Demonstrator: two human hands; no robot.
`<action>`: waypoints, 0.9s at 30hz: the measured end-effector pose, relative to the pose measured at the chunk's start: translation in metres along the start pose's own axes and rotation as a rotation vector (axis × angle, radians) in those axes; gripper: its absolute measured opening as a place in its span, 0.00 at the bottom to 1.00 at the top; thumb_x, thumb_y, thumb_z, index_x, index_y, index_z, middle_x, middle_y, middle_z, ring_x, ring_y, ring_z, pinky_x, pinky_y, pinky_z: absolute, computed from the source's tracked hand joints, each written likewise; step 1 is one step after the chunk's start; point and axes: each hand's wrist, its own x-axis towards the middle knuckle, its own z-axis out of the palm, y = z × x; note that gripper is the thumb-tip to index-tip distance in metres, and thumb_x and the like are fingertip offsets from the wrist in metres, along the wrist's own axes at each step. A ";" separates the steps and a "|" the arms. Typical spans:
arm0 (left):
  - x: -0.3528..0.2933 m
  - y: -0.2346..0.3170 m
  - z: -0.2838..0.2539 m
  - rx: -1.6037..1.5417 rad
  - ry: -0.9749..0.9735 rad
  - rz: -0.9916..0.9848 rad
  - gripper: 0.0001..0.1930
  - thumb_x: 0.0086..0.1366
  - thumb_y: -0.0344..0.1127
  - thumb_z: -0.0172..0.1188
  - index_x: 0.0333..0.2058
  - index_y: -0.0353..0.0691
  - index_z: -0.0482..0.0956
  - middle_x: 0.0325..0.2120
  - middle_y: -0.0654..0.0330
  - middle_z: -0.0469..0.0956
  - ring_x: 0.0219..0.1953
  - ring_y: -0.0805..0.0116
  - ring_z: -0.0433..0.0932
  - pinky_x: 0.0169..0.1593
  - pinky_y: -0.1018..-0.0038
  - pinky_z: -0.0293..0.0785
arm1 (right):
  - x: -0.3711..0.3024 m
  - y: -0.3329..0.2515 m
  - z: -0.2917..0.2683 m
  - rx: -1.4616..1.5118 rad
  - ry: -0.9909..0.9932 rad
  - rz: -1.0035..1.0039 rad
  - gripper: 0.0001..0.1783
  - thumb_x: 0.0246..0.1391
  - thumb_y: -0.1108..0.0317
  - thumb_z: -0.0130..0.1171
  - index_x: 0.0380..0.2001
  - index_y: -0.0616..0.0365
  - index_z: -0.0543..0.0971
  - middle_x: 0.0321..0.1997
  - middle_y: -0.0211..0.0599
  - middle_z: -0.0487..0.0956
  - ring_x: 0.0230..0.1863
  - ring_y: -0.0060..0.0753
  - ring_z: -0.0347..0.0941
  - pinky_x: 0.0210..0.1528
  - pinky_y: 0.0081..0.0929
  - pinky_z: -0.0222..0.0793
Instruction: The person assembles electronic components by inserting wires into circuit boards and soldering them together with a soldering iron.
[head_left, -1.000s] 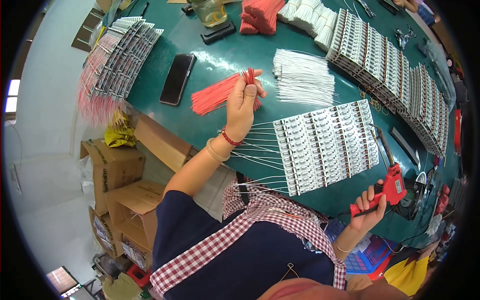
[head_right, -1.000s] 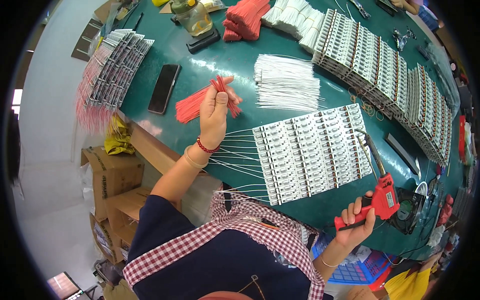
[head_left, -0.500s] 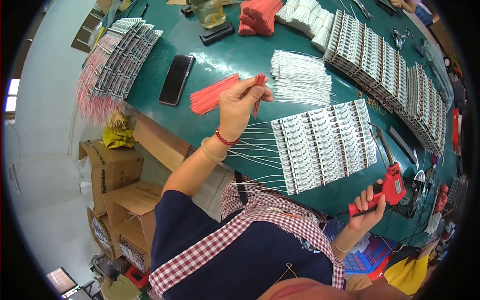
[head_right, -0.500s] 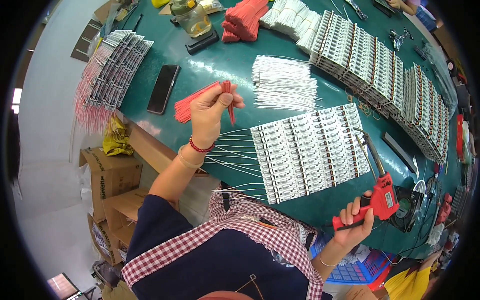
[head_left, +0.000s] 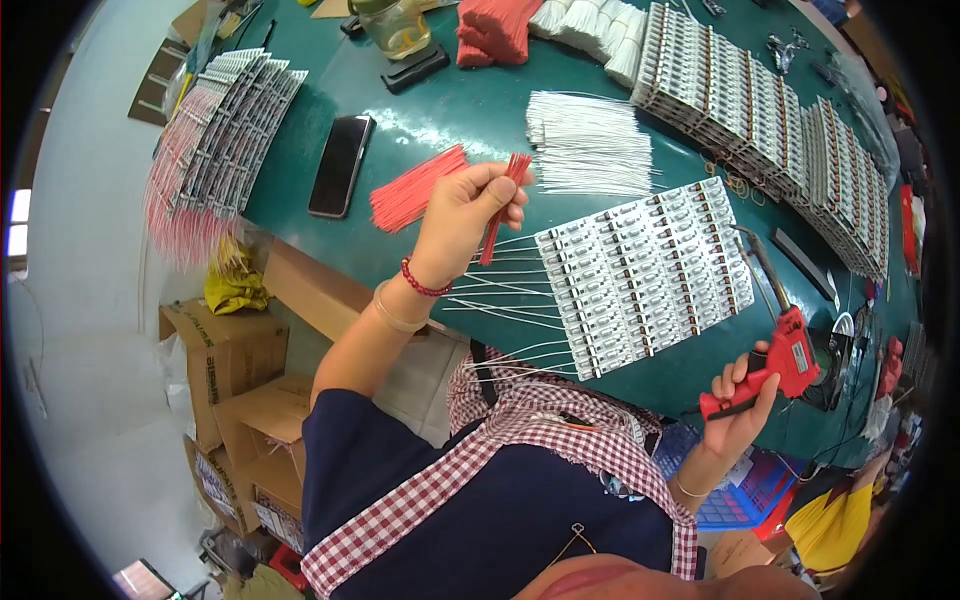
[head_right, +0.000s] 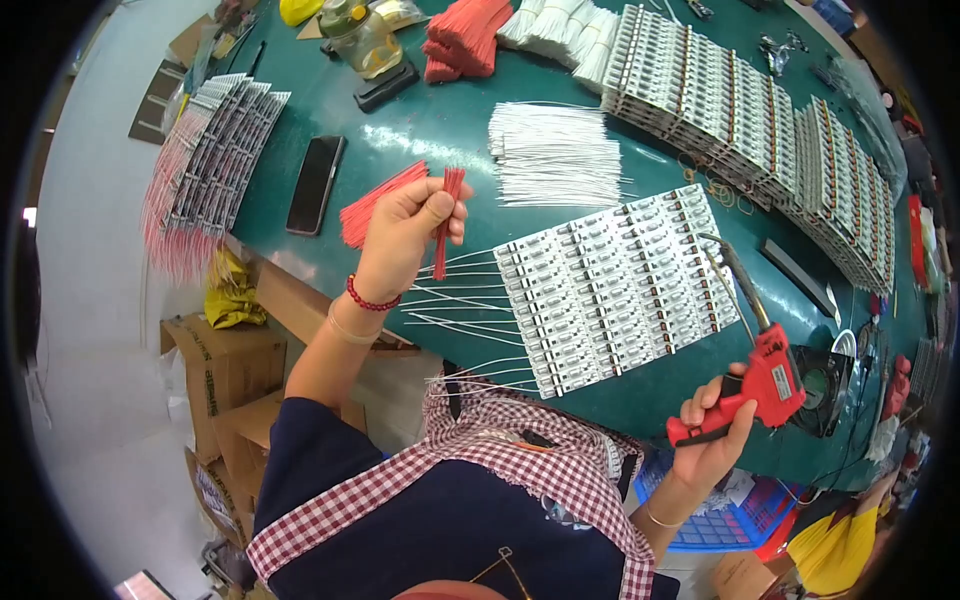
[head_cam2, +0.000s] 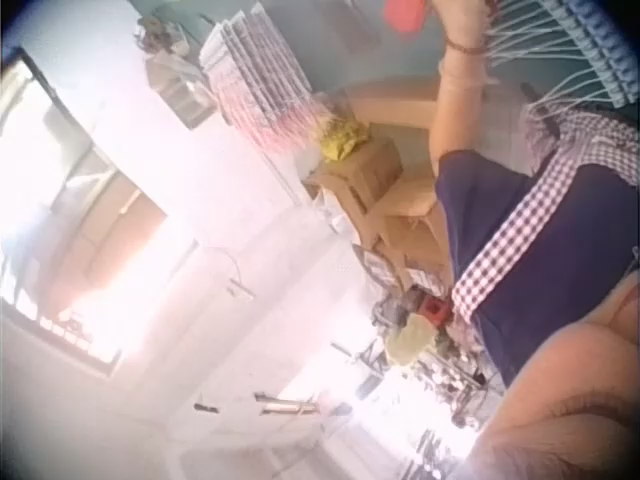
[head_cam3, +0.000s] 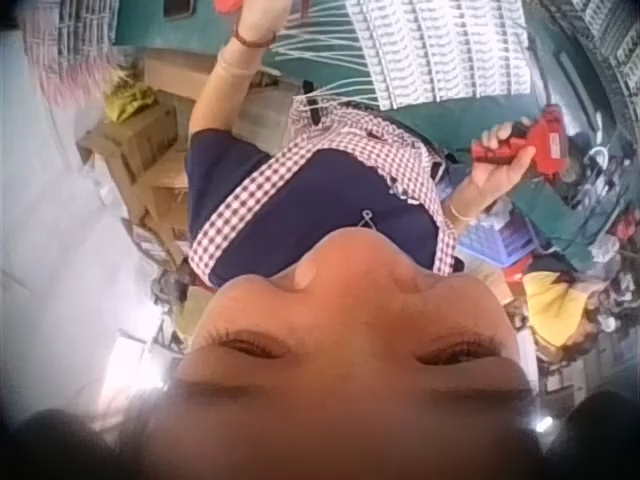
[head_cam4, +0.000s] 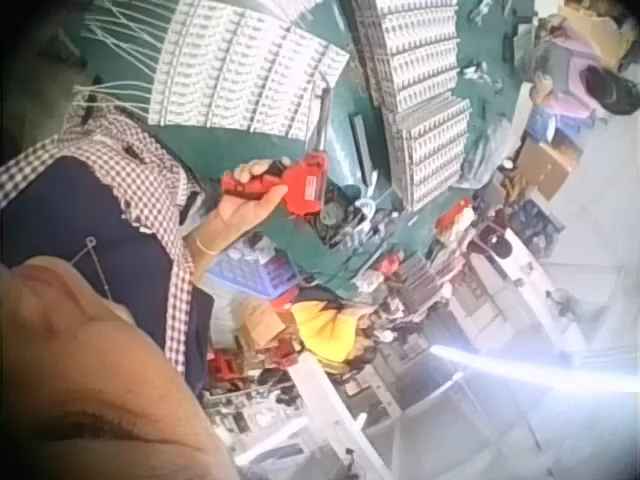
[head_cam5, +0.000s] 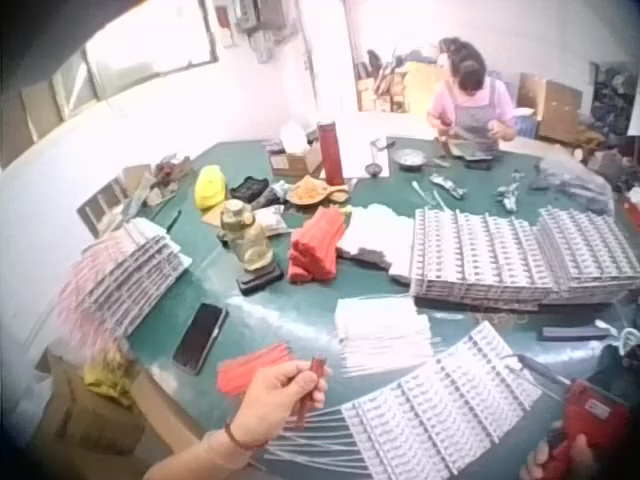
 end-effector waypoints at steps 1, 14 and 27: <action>0.002 0.000 0.006 -0.003 -0.036 0.005 0.12 0.69 0.34 0.52 0.41 0.30 0.76 0.27 0.63 0.74 0.29 0.77 0.73 0.34 0.79 0.73 | -0.003 -0.002 0.001 0.020 0.010 0.016 0.24 0.65 0.53 0.46 0.55 0.60 0.63 0.29 0.34 0.67 0.23 0.22 0.61 0.24 0.19 0.59; -0.031 0.005 0.105 0.389 -0.342 -0.095 0.05 0.61 0.22 0.54 0.31 0.29 0.79 0.22 0.58 0.79 0.18 0.80 0.72 0.19 0.85 0.63 | -0.005 0.011 0.045 -0.327 0.072 -0.021 0.14 0.52 0.64 0.64 0.36 0.60 0.73 0.26 0.27 0.76 0.23 0.17 0.70 0.26 0.21 0.68; -0.061 -0.028 0.144 0.700 -0.461 0.367 0.03 0.59 0.23 0.60 0.32 0.31 0.80 0.18 0.58 0.75 0.20 0.71 0.76 0.24 0.75 0.68 | -0.016 0.033 0.060 -0.726 0.053 -0.337 0.30 0.51 0.62 0.64 0.55 0.62 0.69 0.37 0.41 0.77 0.38 0.27 0.72 0.44 0.27 0.68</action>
